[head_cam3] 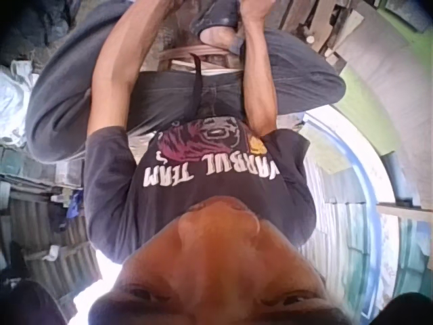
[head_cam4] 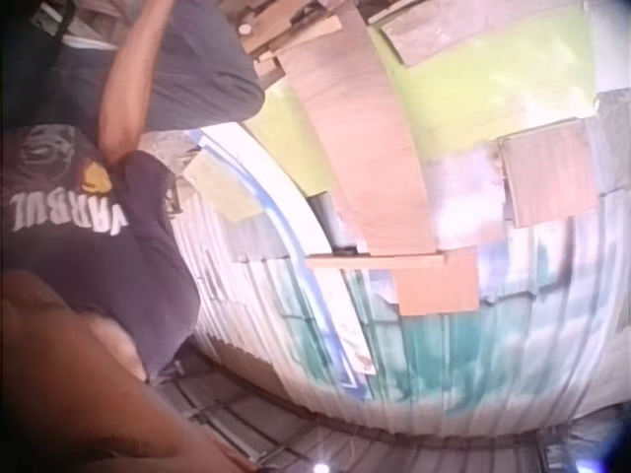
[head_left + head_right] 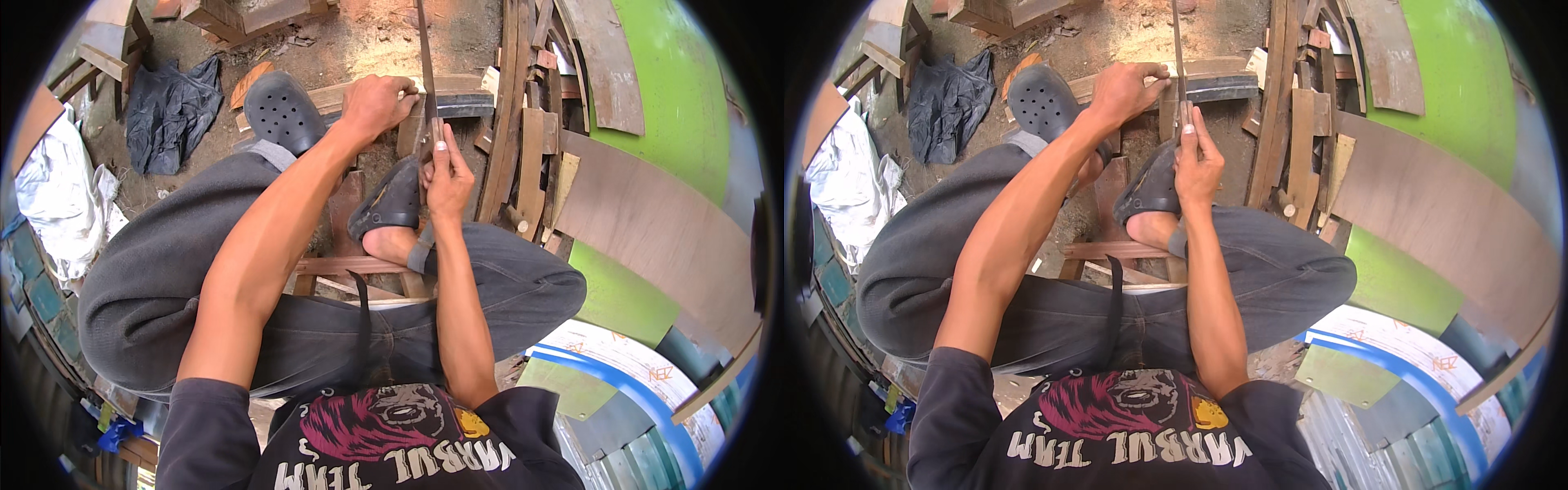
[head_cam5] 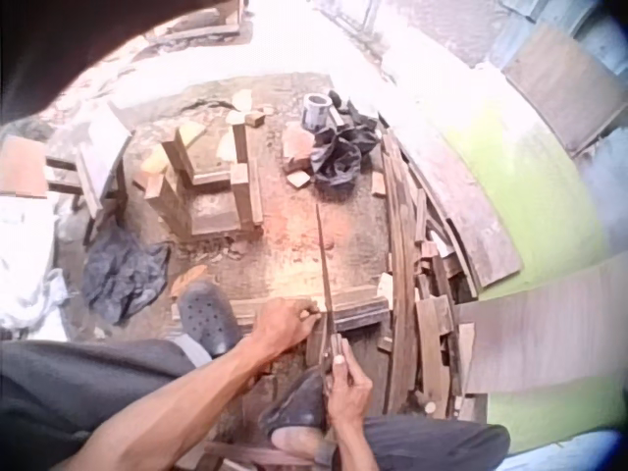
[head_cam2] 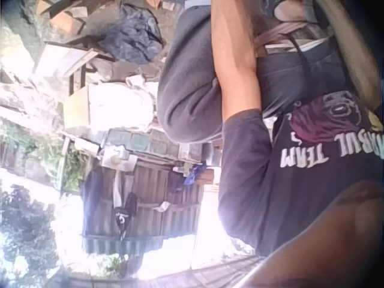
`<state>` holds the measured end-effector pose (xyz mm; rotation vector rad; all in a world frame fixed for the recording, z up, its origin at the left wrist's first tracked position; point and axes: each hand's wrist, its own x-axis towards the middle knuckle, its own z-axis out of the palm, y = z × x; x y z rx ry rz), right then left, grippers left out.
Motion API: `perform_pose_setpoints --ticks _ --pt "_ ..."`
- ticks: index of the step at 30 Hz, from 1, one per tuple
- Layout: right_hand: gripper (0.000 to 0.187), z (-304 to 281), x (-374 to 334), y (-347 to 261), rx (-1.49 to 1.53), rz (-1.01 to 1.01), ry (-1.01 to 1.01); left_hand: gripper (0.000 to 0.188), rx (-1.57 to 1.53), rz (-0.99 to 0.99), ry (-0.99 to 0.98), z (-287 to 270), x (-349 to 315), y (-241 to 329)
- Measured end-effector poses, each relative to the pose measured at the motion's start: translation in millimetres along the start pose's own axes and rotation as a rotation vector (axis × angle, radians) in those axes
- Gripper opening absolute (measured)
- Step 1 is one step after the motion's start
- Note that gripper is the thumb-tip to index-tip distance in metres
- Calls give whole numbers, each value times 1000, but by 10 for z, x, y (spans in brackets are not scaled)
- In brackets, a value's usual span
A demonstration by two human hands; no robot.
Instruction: The person sits cross-legged and uses a metal file to sharpen the edge of a long, thin metal blade. They hold the blade steady with their left hand and repeatedly stroke the file along the edge with their right hand.
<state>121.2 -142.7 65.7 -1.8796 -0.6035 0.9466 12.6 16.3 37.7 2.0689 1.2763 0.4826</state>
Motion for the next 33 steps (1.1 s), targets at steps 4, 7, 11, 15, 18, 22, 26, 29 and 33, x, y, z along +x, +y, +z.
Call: perform_pose_setpoints --ticks 4,7,11,15,18,22,26,29,33 --pt "43 -543 -874 -171 -109 118 -75 23 6 -70 10 -35 -130 -84" --pt "43 -729 -1137 -18 -105 129 -72 22 -40 -95 49 59 -177 -130" --pt "42 -203 -269 173 -63 -15 -14 23 -35 -57 -8 98 -77 -26" --pt "41 -99 -268 -55 -1 70 -31 24 38 -111 -75 -38 -66 29" --pt "42 -436 -926 -196 -91 78 -52 25 41 -129 -65 -56 -98 -49" --pt "42 -801 -1391 -73 -168 25 -88 26 -7 -135 8 78 -171 -160" --pt "40 -57 -252 -134 -96 -90 16 25 29 -81 -47 99 -65 -27" --pt "41 181 77 -66 -33 -198 57 26 65 -60 -63 9 -46 -60" --pt "43 -89 -304 -290 12 12 -113 26 45 -47 -82 -37 -135 -42"
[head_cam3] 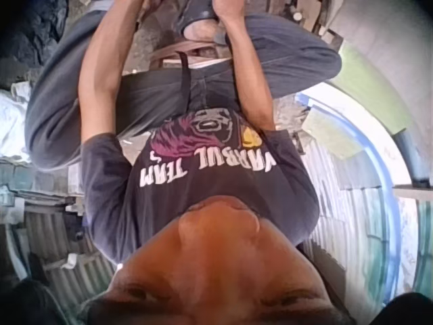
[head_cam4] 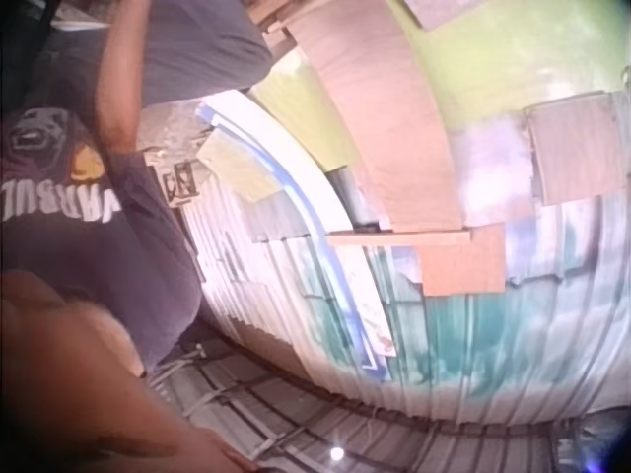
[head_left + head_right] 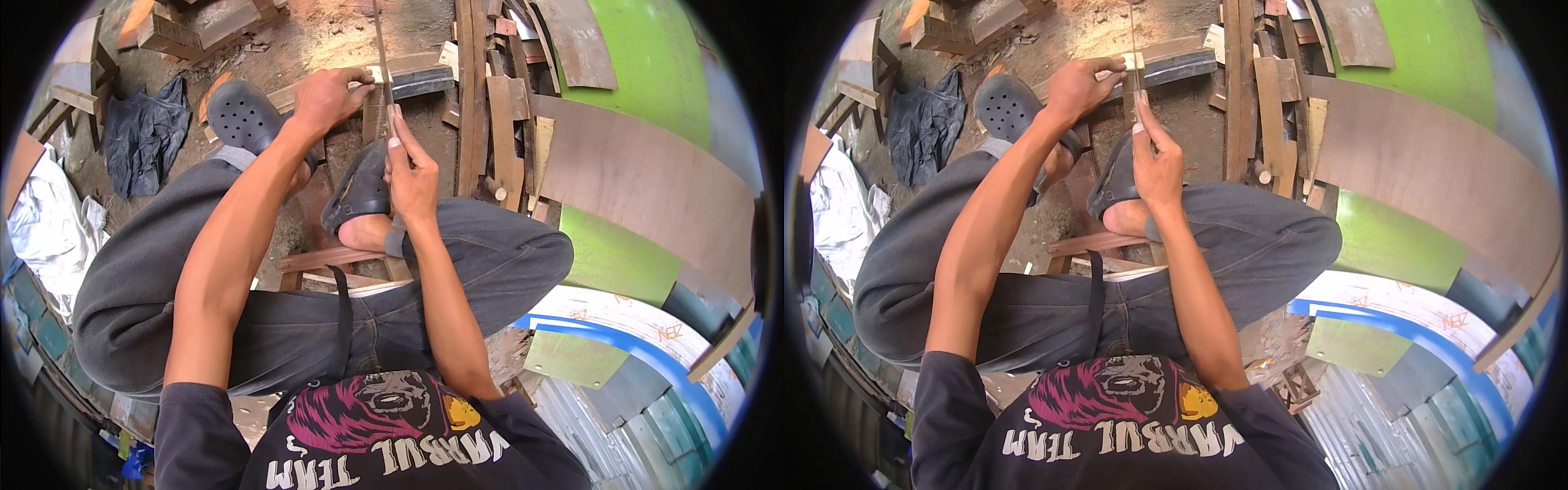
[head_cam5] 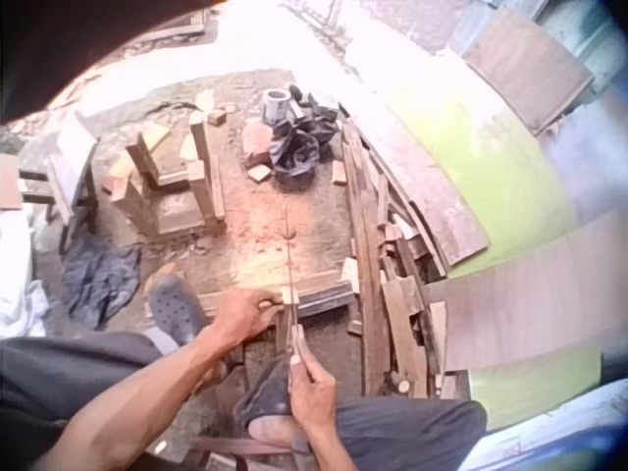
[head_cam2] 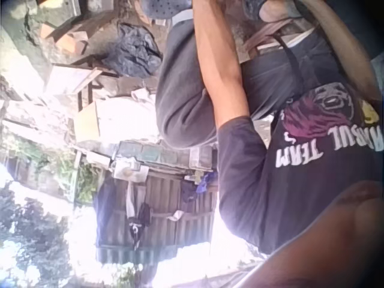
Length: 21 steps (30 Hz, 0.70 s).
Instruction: The person sits cross-legged and uses a metal file to sharpen the edge of a long, thin metal blade. They hold the blade steady with their left hand and repeatedly stroke the file along the edge with their right hand.
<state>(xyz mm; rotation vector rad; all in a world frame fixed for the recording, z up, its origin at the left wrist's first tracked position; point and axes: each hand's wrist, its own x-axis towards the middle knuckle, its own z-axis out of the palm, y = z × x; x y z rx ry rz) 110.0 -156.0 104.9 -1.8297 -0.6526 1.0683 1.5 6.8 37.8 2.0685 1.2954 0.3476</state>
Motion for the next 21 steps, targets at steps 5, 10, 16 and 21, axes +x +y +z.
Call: perform_pose_setpoints --ticks 5,10,16,21 --pt "46 78 -189 -12 70 90 20 24 -30 25 86 37 -88 -19" --pt "47 277 -166 180 -89 -72 96 31 -50 174 -4 22 28 -103" --pt "47 217 -81 157 -79 -136 89 43 -410 93 -258 171 205 -335" --pt "45 110 68 93 -109 -159 55 41 -514 29 -153 222 147 -330"
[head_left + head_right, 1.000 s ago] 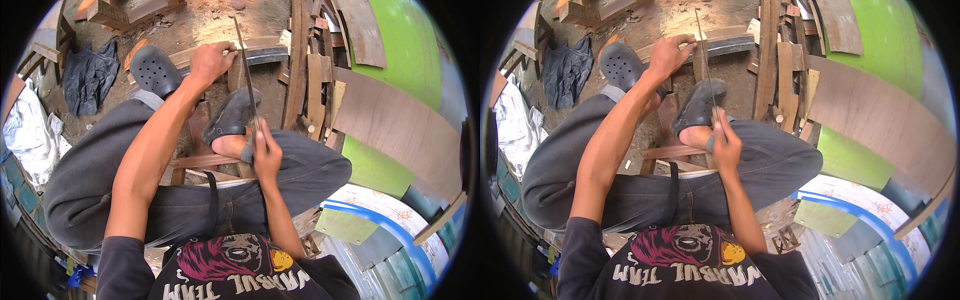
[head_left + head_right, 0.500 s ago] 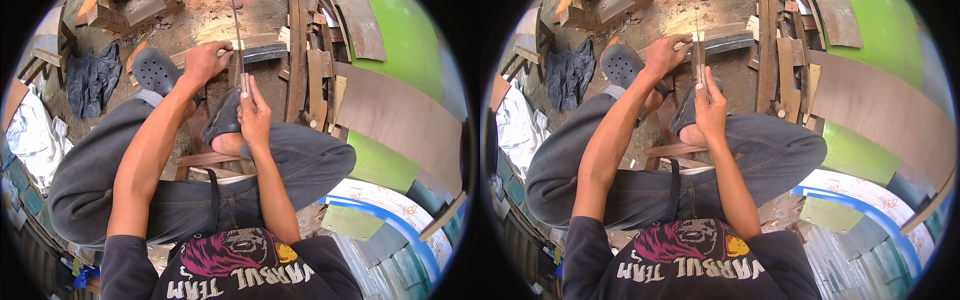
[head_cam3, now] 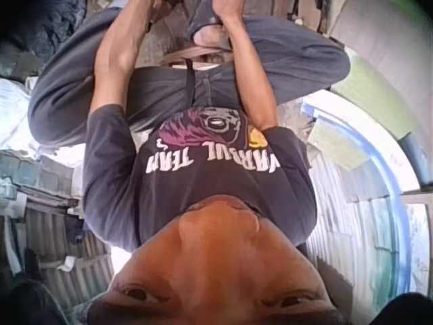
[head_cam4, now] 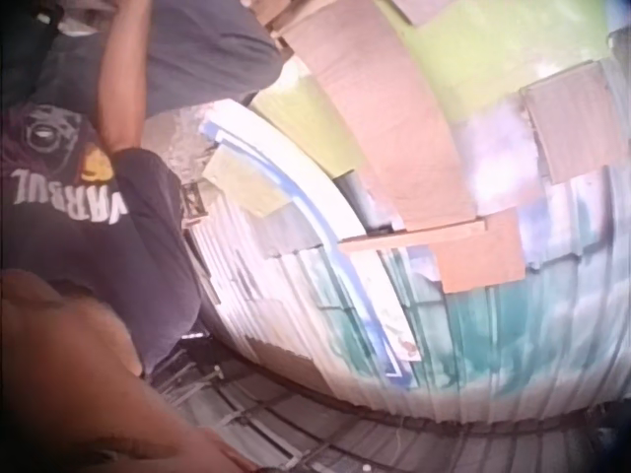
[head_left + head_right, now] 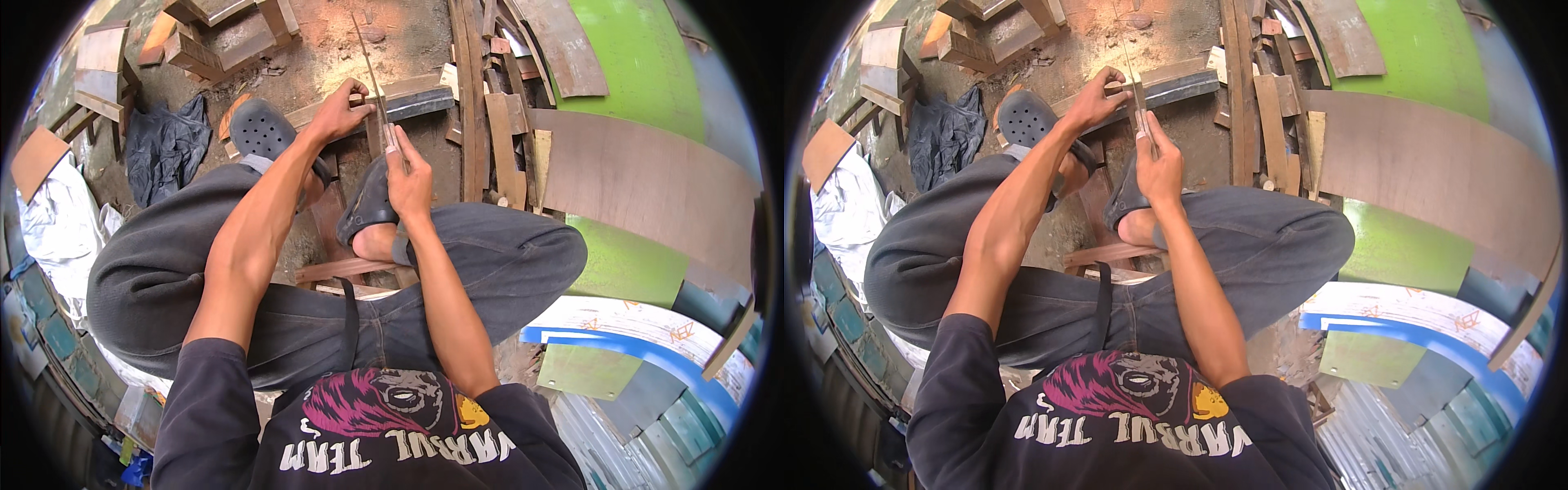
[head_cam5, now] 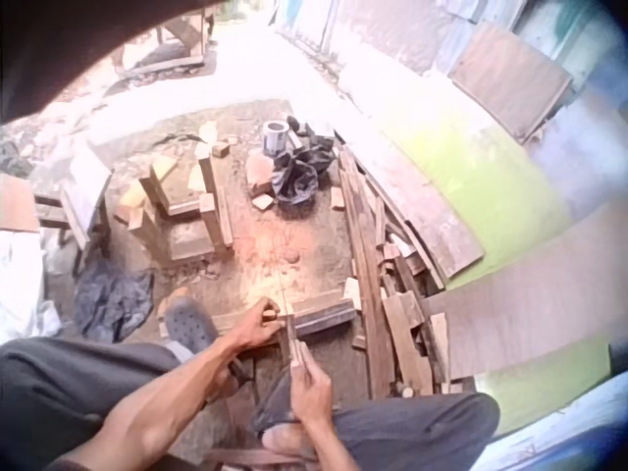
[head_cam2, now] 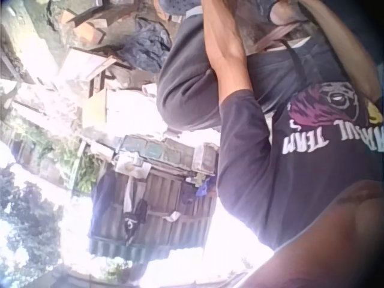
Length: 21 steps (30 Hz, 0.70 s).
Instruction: The person sits cross-legged and uses a metal file to sharpen the edge of a long, thin metal blade. They hold the blade steady with their left hand and repeatedly stroke the file along the edge with their right hand.
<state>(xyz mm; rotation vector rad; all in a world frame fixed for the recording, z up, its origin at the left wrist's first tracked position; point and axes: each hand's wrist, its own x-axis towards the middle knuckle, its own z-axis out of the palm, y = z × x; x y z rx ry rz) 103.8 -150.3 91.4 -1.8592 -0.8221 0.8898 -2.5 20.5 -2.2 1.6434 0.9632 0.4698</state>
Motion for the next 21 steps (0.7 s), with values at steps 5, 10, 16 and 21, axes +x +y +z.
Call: perform_pose_setpoints --ticks 5,10,16,21 --pt "43 -23 83 -48 35 99 -45 38 59 20 120 57 -115 -8" --pt "42 -8 46 -68 31 101 -35 27 407 300 297 24 -141 16" --pt "42 -361 -562 -293 -35 173 -35 30 645 45 27 -210 -114 426" --pt "41 -539 -965 -172 -6 114 -7 28 612 19 4 -234 -120 401"
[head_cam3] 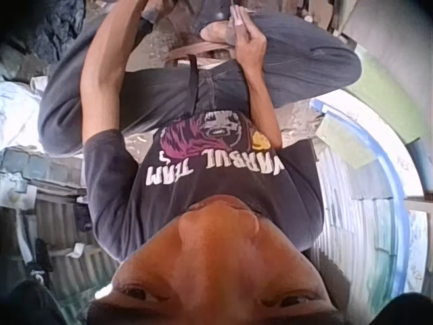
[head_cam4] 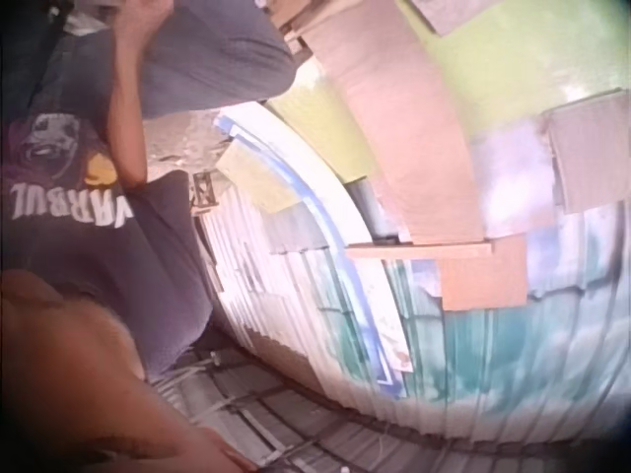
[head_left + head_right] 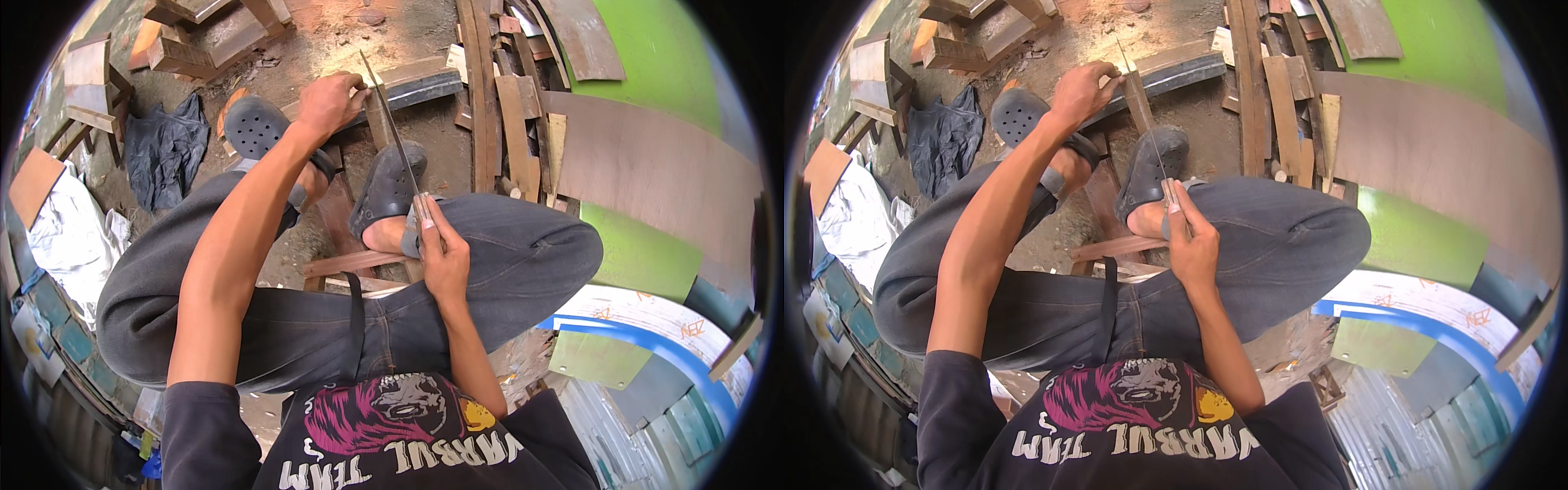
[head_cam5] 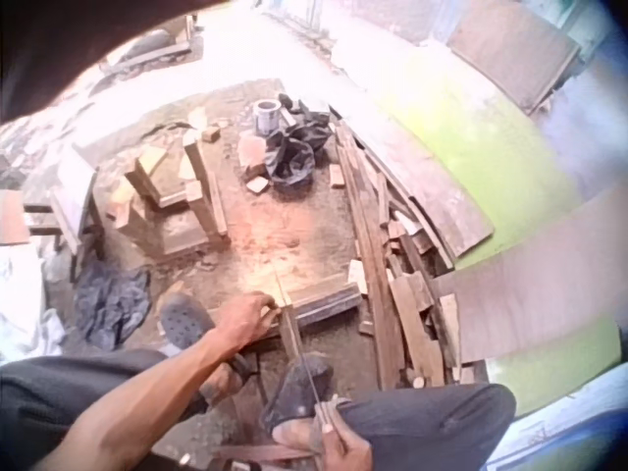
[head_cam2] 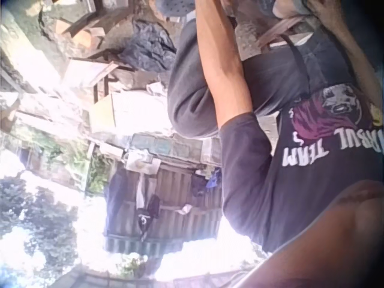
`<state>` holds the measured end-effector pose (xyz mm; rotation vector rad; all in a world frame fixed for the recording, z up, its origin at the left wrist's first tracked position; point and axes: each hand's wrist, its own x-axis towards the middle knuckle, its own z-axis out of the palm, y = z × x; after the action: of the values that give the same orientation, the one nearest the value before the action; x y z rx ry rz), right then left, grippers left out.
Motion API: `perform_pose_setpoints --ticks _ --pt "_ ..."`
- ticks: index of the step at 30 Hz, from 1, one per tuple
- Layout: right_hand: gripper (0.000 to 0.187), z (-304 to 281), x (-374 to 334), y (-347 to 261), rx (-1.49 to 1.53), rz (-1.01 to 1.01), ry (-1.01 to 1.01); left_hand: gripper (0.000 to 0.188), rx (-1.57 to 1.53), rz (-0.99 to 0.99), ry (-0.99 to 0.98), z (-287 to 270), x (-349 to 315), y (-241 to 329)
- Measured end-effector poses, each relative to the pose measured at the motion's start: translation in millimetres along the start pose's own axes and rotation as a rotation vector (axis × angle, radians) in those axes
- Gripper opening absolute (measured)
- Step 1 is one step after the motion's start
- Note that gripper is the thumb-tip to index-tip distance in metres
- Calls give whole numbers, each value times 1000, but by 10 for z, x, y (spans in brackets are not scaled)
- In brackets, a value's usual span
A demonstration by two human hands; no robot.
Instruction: The person sits cross-legged and uses a metal file to sharpen the edge of a long, thin metal blade. They hold the blade steady with their left hand and repeatedly stroke the file along the edge with their right hand.
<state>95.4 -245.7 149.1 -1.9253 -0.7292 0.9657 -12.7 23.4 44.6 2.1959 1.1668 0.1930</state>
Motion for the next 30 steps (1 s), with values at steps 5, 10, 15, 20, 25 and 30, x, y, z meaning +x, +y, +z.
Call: perform_pose_setpoints --ticks 5,10,15,20,25,30 --pt "40 613 1176 162 99 14 76 27 19 87 39 23 147 138" --pt "40 302 777 -2 103 105 -20 27 60 25 21 7 53 67" --pt "39 -84 -124 328 37 42 17 27 -6 -4 92 60 -10 -22" --pt "39 633 1112 300 88 -68 112 26 -60 3 97 148 71 88" --pt "40 462 913 112 133 93 31 25 -27 -54 95 73 31 60" --pt "44 -106 -233 316 4 169 -13 25 -159 -73 196 175 -146 2"
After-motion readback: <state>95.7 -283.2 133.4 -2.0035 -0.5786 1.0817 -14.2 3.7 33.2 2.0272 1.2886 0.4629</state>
